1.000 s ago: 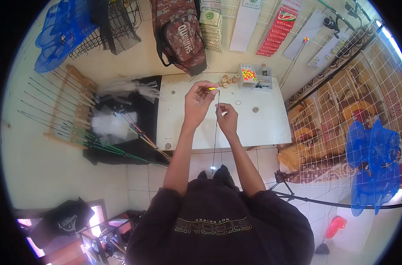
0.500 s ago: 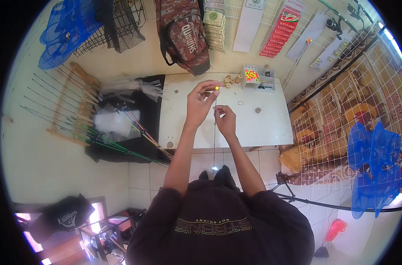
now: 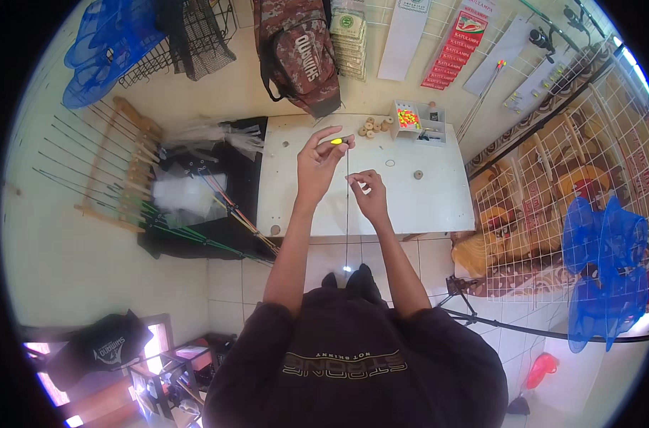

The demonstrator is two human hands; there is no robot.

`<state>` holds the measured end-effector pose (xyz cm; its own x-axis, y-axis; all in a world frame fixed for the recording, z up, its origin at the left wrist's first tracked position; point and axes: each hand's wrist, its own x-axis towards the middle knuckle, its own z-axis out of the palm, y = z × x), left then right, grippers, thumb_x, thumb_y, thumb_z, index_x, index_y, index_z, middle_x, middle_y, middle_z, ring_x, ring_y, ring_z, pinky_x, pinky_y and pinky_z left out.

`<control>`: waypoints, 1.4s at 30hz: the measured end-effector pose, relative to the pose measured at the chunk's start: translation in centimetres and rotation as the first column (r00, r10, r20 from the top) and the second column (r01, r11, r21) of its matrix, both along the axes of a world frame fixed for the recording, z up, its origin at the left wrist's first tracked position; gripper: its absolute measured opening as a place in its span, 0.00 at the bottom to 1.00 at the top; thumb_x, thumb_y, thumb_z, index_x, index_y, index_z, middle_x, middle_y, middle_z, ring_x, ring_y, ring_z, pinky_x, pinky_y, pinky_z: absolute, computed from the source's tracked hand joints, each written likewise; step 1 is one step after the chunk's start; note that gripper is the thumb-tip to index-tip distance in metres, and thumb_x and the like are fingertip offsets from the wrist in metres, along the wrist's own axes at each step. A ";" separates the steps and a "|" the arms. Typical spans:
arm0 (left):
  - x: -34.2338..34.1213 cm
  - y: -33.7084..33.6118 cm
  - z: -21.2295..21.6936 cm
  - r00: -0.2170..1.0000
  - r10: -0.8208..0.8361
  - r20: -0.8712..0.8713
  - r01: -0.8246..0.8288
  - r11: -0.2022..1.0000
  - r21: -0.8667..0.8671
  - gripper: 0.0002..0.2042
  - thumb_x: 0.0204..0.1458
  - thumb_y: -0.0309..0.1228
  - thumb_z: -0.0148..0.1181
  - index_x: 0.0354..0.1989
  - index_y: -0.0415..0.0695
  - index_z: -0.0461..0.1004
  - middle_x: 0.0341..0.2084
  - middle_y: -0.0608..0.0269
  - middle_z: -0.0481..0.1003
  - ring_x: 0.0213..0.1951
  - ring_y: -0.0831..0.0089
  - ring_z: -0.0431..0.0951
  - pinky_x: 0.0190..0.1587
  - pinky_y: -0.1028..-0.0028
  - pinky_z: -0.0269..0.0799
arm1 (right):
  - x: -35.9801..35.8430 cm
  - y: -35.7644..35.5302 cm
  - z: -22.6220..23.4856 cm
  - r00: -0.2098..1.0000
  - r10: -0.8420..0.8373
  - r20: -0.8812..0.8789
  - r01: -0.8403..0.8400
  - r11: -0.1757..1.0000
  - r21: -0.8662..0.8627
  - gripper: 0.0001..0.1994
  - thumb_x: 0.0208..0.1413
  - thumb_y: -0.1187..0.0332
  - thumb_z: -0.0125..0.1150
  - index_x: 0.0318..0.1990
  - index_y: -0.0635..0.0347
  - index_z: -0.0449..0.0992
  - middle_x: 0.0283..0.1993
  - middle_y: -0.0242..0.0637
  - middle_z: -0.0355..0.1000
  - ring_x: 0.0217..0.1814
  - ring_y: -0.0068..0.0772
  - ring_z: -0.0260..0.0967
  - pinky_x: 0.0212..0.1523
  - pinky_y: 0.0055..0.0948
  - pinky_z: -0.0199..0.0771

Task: Assembling a fishing float and stopper on a fishing line.

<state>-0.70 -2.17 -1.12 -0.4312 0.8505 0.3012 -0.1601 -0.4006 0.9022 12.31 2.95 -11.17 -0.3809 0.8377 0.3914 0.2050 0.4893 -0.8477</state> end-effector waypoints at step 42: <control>-0.7 0.8 -1.0 0.987 -0.036 -0.157 0.020 0.995 -0.099 0.21 0.54 0.24 0.56 0.56 0.37 0.62 0.41 0.54 0.77 0.43 0.73 0.76 0.49 0.75 0.69 | 0.5 -0.5 -1.6 0.997 0.012 -0.082 -0.027 0.982 -0.186 0.05 0.53 0.71 0.60 0.36 0.59 0.78 0.34 0.32 0.75 0.33 0.21 0.69 0.31 0.21 0.66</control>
<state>-1.41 -1.40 -2.13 -0.3602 0.8900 0.2796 -0.0223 -0.3079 0.9512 12.80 2.48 -12.78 -0.3721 0.8914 0.2587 0.1250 0.3242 -0.9377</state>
